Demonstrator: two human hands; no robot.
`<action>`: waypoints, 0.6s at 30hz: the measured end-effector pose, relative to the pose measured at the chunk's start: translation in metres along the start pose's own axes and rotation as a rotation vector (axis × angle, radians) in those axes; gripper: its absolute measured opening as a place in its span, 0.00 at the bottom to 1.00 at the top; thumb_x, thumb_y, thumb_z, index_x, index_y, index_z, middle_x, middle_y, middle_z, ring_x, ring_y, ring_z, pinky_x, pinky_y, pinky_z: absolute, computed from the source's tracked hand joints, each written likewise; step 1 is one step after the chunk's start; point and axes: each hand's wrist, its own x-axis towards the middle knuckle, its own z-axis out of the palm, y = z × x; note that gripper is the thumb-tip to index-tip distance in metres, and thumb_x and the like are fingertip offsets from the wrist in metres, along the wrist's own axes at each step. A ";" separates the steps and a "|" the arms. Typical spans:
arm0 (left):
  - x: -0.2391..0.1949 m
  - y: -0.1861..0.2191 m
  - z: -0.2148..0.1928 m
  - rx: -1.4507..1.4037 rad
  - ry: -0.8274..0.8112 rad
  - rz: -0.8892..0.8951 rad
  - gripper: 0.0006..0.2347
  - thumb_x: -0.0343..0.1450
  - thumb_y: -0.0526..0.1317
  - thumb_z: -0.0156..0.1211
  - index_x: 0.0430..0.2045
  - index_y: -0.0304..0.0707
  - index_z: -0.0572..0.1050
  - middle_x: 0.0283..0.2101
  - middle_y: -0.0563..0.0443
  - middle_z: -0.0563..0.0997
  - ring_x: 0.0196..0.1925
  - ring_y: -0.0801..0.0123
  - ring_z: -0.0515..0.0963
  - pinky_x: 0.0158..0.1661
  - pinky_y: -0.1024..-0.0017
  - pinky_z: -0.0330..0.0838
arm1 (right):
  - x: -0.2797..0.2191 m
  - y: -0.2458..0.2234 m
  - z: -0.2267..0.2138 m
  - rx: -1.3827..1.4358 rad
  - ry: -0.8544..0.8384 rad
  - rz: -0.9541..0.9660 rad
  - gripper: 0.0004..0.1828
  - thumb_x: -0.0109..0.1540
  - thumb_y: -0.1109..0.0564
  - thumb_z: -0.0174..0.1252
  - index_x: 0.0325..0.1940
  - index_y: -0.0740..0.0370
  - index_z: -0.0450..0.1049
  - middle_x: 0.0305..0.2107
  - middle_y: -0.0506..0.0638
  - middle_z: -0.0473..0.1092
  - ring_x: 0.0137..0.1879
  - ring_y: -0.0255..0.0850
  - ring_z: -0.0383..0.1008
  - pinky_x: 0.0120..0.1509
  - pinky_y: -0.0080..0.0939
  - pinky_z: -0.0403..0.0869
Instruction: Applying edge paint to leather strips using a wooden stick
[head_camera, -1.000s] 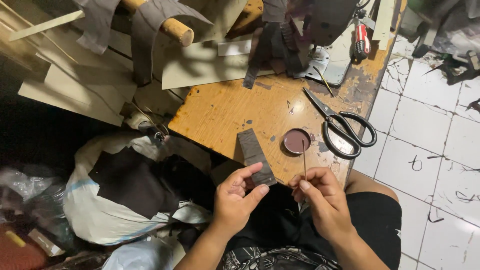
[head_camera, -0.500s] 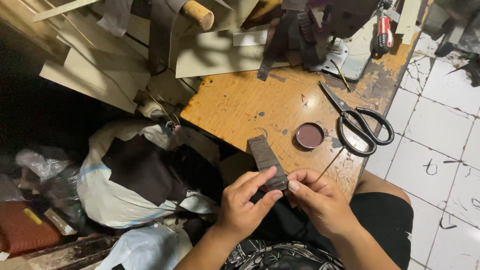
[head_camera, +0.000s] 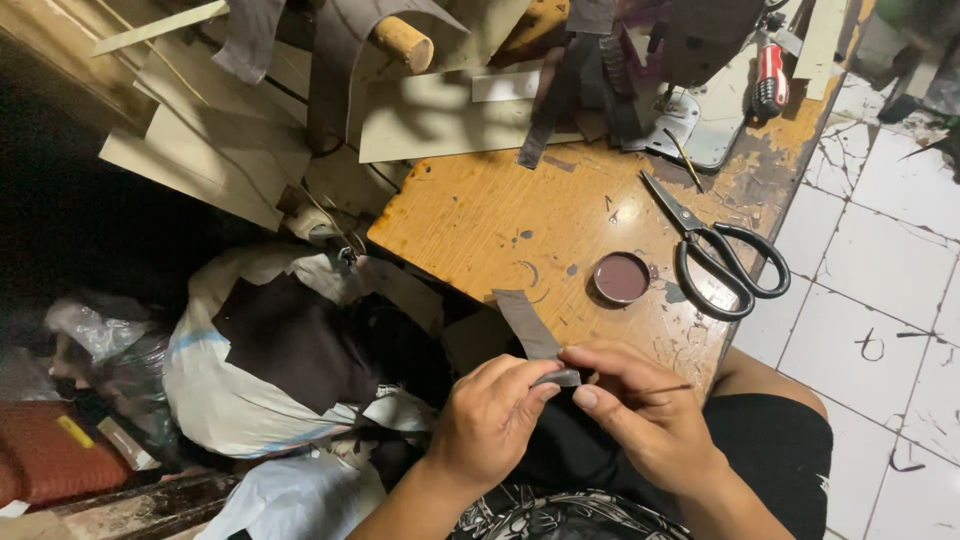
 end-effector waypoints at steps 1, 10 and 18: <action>0.000 0.001 0.000 0.000 -0.002 0.001 0.09 0.78 0.37 0.52 0.44 0.29 0.75 0.41 0.40 0.82 0.38 0.54 0.82 0.42 0.63 0.76 | 0.002 -0.003 0.001 0.000 0.002 0.000 0.19 0.62 0.58 0.61 0.57 0.63 0.78 0.50 0.55 0.78 0.59 0.44 0.78 0.66 0.41 0.73; 0.006 0.013 -0.004 0.054 -0.065 -0.078 0.09 0.78 0.41 0.48 0.38 0.36 0.74 0.30 0.46 0.74 0.27 0.54 0.75 0.29 0.60 0.68 | 0.007 -0.011 0.006 -0.185 0.016 -0.147 0.08 0.66 0.58 0.56 0.44 0.61 0.79 0.33 0.50 0.75 0.38 0.39 0.77 0.45 0.35 0.74; 0.005 0.013 0.004 -0.010 -0.005 -0.128 0.08 0.77 0.40 0.52 0.34 0.36 0.77 0.28 0.48 0.75 0.23 0.60 0.75 0.26 0.65 0.68 | 0.007 -0.014 0.009 -0.226 0.025 -0.228 0.09 0.68 0.58 0.52 0.44 0.64 0.75 0.34 0.52 0.73 0.40 0.42 0.75 0.46 0.37 0.74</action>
